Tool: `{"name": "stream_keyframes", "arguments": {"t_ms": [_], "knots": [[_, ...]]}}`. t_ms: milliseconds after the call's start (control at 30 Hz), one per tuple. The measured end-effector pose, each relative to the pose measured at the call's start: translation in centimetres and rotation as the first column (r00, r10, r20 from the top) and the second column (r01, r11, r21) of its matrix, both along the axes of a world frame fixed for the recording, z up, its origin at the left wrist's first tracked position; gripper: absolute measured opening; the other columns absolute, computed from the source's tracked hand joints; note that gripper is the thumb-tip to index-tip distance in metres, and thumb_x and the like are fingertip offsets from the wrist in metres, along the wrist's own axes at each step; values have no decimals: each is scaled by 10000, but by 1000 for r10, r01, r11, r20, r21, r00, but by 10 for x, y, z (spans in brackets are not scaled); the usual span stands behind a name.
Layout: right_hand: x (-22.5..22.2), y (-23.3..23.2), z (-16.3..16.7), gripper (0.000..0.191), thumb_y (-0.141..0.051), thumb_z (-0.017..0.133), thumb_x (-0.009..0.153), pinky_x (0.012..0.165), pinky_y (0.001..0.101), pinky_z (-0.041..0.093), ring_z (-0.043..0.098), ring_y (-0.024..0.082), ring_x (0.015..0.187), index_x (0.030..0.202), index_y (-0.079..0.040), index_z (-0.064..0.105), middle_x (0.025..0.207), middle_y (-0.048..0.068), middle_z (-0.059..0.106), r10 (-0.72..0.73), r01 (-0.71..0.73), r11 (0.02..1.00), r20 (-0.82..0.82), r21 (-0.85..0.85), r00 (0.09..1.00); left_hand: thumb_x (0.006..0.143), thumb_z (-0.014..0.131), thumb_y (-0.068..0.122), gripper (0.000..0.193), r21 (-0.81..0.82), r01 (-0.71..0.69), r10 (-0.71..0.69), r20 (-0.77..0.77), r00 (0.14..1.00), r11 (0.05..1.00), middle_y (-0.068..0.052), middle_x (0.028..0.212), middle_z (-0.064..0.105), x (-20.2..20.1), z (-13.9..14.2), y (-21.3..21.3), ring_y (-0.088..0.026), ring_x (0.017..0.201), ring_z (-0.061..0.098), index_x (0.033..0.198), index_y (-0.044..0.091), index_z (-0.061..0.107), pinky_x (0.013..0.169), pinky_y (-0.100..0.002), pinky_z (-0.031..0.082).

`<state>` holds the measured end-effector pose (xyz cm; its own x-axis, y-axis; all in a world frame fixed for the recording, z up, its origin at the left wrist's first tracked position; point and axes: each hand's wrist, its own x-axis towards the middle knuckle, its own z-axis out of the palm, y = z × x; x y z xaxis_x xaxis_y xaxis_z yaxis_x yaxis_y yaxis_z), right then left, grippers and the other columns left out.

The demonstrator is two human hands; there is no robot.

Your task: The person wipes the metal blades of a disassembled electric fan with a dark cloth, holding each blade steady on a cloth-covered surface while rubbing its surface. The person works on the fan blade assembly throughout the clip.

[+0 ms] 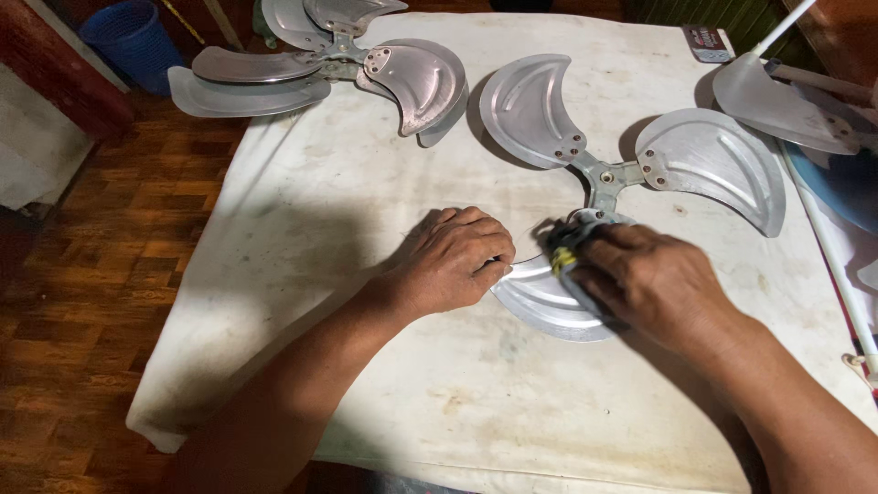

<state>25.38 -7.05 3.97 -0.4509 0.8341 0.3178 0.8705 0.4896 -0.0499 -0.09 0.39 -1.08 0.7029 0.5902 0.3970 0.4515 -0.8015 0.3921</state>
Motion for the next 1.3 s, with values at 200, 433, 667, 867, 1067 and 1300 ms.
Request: {"name": "stream_keyframes", "arguments": {"t_ms": [200,433,667,867,1067,1300], "knots": [[-8,-6,-3,224,-221,762,815,619,432,579,697,322,749,950,-42,767,868,135,716,12,-12,999,-11,40,1000,902,681,196,80,9,14,-14,2,1000,1000,36,1086,709,2,1,1,-202,1159,600,923,142,736,1039,-418,411],[-17,-14,-7,271,-251,764,799,636,430,590,708,320,764,967,-38,765,937,137,738,212,-213,977,-123,7,969,898,676,188,92,37,5,-5,3,1000,999,35,1101,710,0,-4,2,-197,1158,604,949,136,734,1037,-414,417],[3,2,1,249,-240,770,824,609,440,578,709,329,766,972,-41,762,916,151,735,-64,59,996,71,73,995,912,684,200,76,-19,0,0,-22,1000,1000,45,1079,714,1,-2,1,-187,1164,601,911,148,739,1032,-420,404],[-16,-12,-3,239,-228,745,818,624,437,585,699,332,734,937,-22,763,862,150,724,94,-95,995,-35,-20,995,895,699,199,101,0,4,-4,-2,1000,1000,31,1111,704,2,-5,2,-196,1179,589,959,132,740,1042,-422,397],[-15,-13,-4,229,-236,723,840,647,423,600,714,310,782,954,-43,771,948,148,747,196,-200,979,-98,-33,976,894,687,181,93,9,8,-8,10,1000,1000,34,1110,709,0,-6,2,-199,1168,595,958,134,735,1040,-418,402],[1,0,-1,230,-233,737,861,639,443,581,711,329,815,986,-42,765,967,154,744,-118,105,989,120,105,986,918,683,187,65,-18,27,-27,21,999,999,37,1084,706,1,-4,2,-193,1163,599,932,145,731,1039,-408,415]]}}
